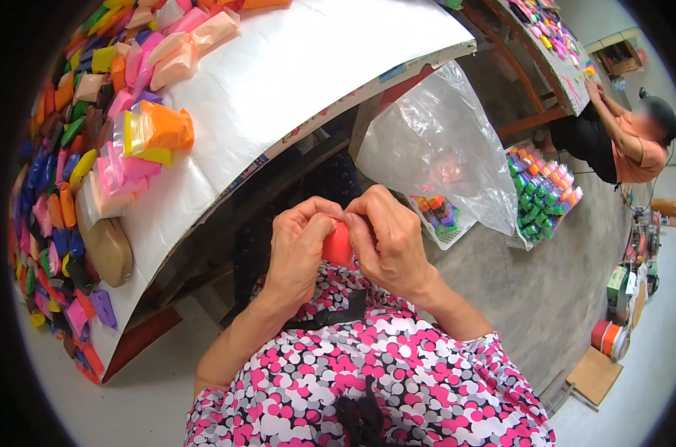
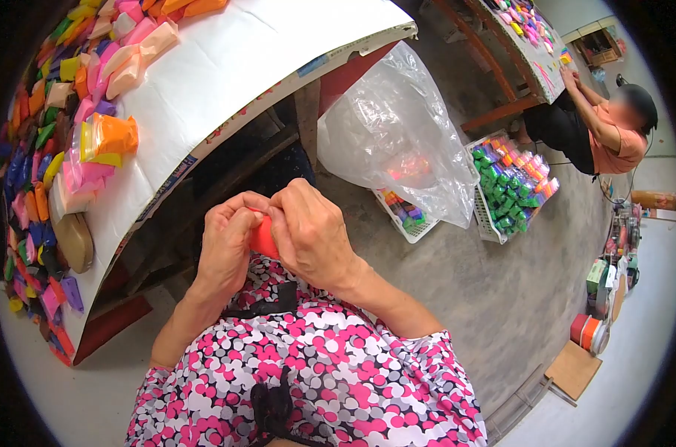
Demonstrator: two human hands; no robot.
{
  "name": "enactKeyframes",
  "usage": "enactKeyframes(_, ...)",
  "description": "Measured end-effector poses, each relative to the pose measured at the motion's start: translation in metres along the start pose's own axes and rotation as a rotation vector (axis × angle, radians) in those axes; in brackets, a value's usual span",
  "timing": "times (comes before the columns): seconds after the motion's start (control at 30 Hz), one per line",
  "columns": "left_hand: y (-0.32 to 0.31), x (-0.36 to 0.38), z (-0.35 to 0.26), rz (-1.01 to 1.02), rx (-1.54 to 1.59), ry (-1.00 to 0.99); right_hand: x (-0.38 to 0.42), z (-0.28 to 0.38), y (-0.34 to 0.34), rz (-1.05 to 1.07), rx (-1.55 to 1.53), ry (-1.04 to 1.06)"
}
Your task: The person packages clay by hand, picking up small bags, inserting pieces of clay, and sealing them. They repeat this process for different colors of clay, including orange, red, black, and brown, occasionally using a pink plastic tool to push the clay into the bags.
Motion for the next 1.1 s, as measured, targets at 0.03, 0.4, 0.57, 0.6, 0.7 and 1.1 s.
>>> enactKeyframes(0.03, 0.000, 0.000, 0.001, 0.002, 0.014, 0.010, 0.000, -0.002, 0.000, -0.006, -0.006, -0.015)
enactKeyframes(0.4, -0.004, 0.001, -0.001, -0.024, -0.066, -0.024, 0.000, -0.003, 0.001, -0.033, 0.003, 0.004)
enactKeyframes(0.57, -0.004, 0.000, -0.002, -0.031, -0.097, -0.027, 0.002, -0.001, -0.002, -0.041, 0.013, 0.061)
enactKeyframes(0.6, -0.003, -0.001, 0.000, -0.015, -0.112, -0.014, 0.002, -0.002, -0.003, -0.038, 0.005, 0.063)
enactKeyframes(0.7, 0.004, -0.004, 0.005, 0.023, -0.086, 0.015, 0.002, -0.004, -0.003, -0.039, -0.022, 0.053)
enactKeyframes(1.1, -0.005, 0.005, -0.001, 0.105, -0.007, -0.030, 0.018, -0.045, -0.008, -0.011, -0.575, -0.483)
Point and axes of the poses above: each hand's wrist, its own x-axis away from the middle knuckle, its own y-axis out of the back of the hand, z = x × y, the point moved 8 cm from there along -x, towards the middle knuckle, and after that the axes turned 1 degree about y, right-handed, at the moved point
